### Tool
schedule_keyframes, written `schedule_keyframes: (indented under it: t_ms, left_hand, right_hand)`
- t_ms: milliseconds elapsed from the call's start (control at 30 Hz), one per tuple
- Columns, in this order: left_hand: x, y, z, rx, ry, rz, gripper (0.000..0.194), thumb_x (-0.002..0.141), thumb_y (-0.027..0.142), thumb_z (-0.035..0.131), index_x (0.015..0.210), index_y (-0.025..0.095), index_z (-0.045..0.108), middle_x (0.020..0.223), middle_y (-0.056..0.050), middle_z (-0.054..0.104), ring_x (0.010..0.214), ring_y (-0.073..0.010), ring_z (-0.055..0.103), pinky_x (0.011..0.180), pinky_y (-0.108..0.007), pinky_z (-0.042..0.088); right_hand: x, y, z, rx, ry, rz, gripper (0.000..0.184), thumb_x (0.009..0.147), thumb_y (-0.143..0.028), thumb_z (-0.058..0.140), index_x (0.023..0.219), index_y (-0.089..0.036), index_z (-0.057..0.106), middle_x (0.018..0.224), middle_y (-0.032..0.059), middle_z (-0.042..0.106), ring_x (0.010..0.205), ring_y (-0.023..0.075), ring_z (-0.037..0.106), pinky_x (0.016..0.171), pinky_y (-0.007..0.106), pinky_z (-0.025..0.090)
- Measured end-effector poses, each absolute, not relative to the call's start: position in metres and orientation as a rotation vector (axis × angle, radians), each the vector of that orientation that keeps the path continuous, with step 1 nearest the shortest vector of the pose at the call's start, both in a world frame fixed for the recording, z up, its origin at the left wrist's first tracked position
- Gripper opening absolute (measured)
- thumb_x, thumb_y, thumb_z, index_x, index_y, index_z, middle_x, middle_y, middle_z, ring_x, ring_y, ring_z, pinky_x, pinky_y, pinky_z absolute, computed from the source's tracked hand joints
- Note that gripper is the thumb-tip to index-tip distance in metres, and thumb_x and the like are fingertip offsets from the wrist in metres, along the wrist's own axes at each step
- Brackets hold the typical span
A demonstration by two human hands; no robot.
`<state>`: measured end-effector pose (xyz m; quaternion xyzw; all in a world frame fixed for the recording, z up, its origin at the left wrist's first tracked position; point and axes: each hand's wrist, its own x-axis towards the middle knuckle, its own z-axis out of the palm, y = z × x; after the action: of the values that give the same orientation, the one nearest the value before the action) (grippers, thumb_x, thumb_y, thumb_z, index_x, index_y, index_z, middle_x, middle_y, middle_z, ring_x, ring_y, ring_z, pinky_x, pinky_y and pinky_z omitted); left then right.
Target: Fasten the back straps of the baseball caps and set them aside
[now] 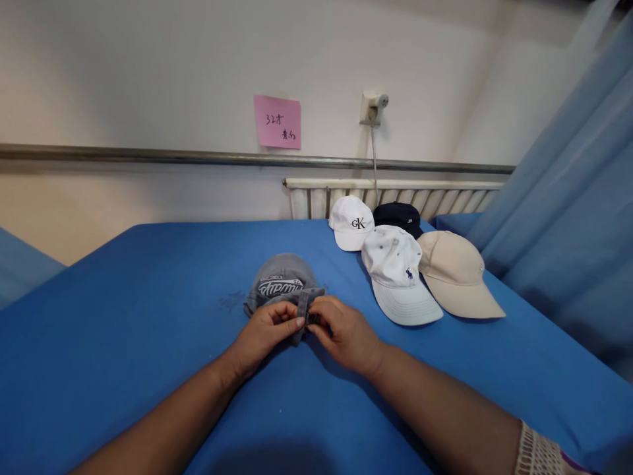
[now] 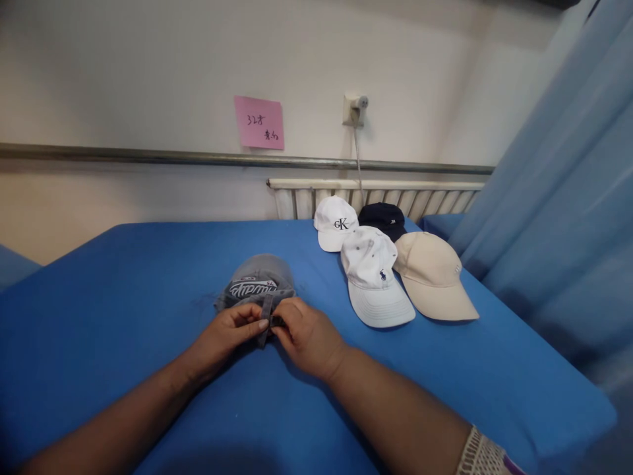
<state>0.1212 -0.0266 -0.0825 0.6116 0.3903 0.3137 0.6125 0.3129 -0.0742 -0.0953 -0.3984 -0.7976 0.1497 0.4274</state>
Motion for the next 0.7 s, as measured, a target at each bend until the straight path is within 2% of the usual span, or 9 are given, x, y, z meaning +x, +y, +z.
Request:
schedule_keyframes:
  t_ms: [200, 400, 700]
  left_hand:
    - [0.1207, -0.0258, -0.0842, 1.374, 0.898, 0.729, 0.024, 0.074, 0.035, 0.077, 0.076, 0.014, 0.064, 0.068, 0.000, 0.061, 0.061, -0.0115, 0.051, 0.061, -0.025, 0.039]
    - [0.1212, -0.0264, -0.0837, 1.406, 0.901, 0.713, 0.026, 0.075, 0.037, 0.076, 0.076, 0.014, 0.066, 0.066, 0.000, 0.061, 0.061, -0.0114, 0.050, 0.061, -0.025, 0.039]
    - [0.1220, -0.0267, -0.0828, 1.419, 0.888, 0.719, 0.026, 0.075, 0.039, 0.076, 0.074, 0.014, 0.068, 0.064, 0.000, 0.060, 0.060, -0.0112, 0.049, 0.060, -0.025, 0.038]
  right_hand:
    - [0.3133, -0.0734, -0.0969, -1.027, -2.025, 0.306, 0.019, 0.095, -0.016, 0.051, 0.112, -0.019, 0.057, 0.116, 0.0108, 0.063, 0.107, 0.0207, 0.060, 0.090, 0.034, 0.052]
    - [0.3119, -0.0707, -0.0977, -1.074, -2.007, 0.315, 0.015, 0.090, -0.014, 0.058, 0.105, -0.018, 0.058, 0.111, 0.0101, 0.064, 0.103, 0.0212, 0.062, 0.089, 0.034, 0.053]
    - [0.3120, -0.0689, -0.1012, -1.051, -2.007, 0.354, 0.019, 0.088, -0.010, 0.057, 0.106, -0.018, 0.057, 0.105, 0.0094, 0.064, 0.100, 0.0217, 0.060, 0.086, 0.035, 0.052]
